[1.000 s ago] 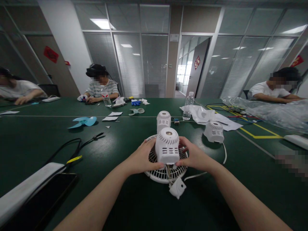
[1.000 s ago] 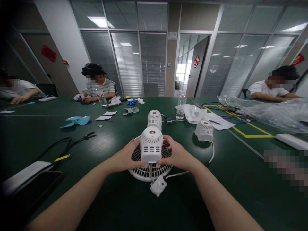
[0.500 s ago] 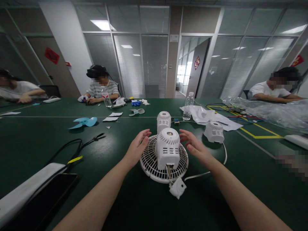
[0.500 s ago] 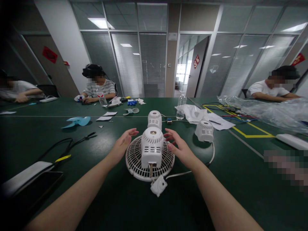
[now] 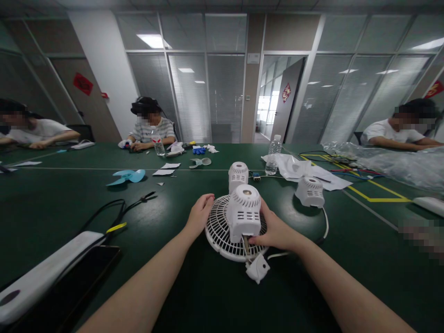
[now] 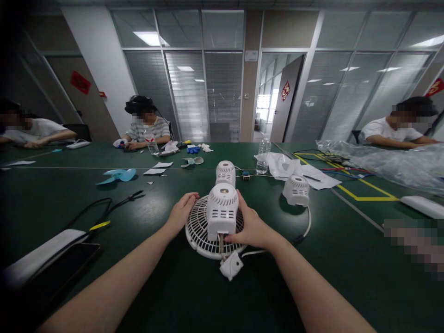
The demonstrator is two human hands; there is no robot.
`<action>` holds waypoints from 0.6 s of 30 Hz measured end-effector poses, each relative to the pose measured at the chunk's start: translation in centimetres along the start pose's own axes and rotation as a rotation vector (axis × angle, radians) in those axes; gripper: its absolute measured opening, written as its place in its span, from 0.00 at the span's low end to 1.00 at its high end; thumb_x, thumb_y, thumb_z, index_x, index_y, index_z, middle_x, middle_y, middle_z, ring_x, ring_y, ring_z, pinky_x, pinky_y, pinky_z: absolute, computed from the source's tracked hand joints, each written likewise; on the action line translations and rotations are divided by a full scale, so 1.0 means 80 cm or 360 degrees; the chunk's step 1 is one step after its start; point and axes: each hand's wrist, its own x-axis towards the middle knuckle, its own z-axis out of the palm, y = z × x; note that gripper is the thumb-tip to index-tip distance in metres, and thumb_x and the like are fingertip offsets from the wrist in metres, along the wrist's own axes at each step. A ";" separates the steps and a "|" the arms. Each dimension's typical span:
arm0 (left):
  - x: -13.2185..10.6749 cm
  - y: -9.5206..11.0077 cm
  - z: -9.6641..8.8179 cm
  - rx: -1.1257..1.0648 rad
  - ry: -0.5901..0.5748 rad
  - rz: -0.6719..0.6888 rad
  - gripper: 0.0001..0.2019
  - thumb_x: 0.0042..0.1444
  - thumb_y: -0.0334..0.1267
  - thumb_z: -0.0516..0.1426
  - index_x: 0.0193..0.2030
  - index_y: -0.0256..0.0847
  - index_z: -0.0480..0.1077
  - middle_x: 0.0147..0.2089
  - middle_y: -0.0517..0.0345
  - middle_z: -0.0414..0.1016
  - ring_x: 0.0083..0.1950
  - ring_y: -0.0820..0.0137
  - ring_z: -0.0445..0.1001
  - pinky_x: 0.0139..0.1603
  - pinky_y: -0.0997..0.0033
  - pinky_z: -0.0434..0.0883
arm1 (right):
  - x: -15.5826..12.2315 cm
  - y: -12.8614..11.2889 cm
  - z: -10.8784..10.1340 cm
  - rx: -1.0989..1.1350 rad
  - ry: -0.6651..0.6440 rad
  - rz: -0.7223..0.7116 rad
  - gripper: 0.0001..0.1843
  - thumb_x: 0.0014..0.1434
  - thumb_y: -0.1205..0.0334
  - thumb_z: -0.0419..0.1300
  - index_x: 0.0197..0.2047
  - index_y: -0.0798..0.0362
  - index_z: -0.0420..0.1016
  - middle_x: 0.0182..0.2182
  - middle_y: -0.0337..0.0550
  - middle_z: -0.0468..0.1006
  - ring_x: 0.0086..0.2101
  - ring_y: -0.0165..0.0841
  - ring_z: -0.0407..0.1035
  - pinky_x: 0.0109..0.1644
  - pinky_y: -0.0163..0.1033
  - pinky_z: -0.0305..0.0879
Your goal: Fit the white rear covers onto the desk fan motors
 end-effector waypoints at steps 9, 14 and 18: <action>0.002 -0.011 -0.010 -0.0072 0.0030 -0.0078 0.21 0.63 0.53 0.48 0.53 0.40 0.68 0.53 0.48 0.76 0.53 0.61 0.76 0.55 0.59 0.70 | -0.008 -0.010 -0.023 -0.0061 -0.0068 0.0098 0.62 0.42 0.56 0.73 0.71 0.51 0.41 0.62 0.55 0.66 0.61 0.49 0.61 0.66 0.59 0.52; -0.001 -0.010 -0.013 -0.0087 0.0003 -0.0109 0.20 0.64 0.51 0.49 0.54 0.41 0.68 0.54 0.48 0.75 0.53 0.61 0.75 0.55 0.59 0.70 | -0.036 -0.001 -0.050 -0.0055 -0.0086 0.0202 0.60 0.42 0.54 0.73 0.70 0.52 0.43 0.62 0.56 0.65 0.61 0.51 0.60 0.67 0.58 0.52; 0.001 -0.014 -0.013 -0.0083 -0.0032 -0.0145 0.19 0.63 0.49 0.51 0.54 0.41 0.69 0.53 0.48 0.76 0.53 0.60 0.75 0.55 0.58 0.69 | -0.089 0.007 -0.083 -0.0127 -0.0067 0.0432 0.59 0.45 0.49 0.70 0.71 0.50 0.41 0.62 0.55 0.66 0.60 0.55 0.61 0.65 0.59 0.54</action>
